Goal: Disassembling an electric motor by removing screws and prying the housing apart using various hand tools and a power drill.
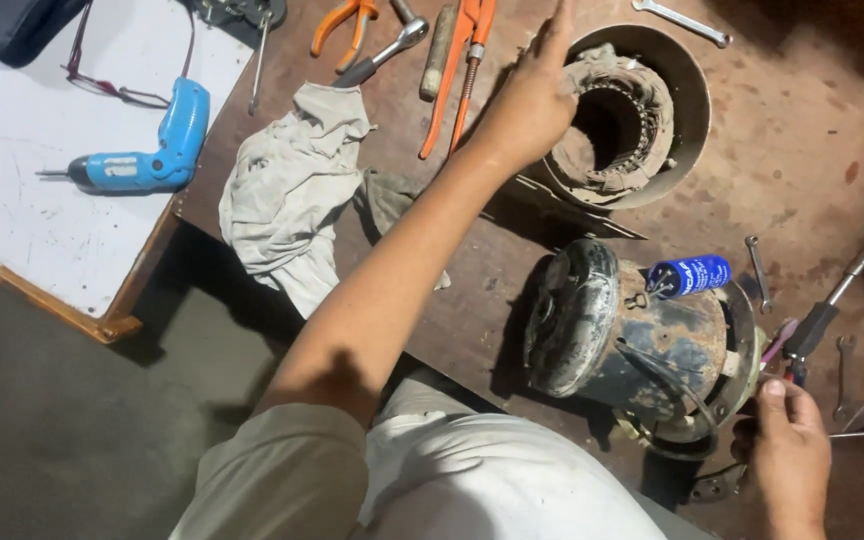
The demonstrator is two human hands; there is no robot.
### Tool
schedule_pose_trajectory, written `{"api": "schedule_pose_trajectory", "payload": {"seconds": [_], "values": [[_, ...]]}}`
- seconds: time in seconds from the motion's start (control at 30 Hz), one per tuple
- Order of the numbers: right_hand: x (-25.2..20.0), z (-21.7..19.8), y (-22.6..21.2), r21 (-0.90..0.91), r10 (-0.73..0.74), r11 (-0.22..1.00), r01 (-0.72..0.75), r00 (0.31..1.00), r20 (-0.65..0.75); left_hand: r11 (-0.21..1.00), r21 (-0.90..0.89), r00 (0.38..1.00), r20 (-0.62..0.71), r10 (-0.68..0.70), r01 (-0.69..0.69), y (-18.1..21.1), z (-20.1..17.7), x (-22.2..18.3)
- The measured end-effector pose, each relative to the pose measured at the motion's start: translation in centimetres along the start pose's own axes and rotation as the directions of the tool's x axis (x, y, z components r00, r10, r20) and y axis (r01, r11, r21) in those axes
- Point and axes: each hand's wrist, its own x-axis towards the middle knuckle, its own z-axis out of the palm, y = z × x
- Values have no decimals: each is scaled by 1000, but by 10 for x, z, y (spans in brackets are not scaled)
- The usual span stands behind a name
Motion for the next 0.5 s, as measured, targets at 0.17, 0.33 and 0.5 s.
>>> {"api": "schedule_pose_trajectory", "payload": {"seconds": [0.17,0.33,0.5], "values": [[28,1,-13,-125,-12,992,8,999,-30,998,-54,968,-248,29,-44,16,-11,-27],[40,-1,-6,-86,42,995,-44,999,-25,934,-339,902,-430,-47,-113,55,-55,-153],[46,-9,13,-45,101,994,-99,994,30,864,-390,918,-97,-383,319,37,-40,-259]]}}
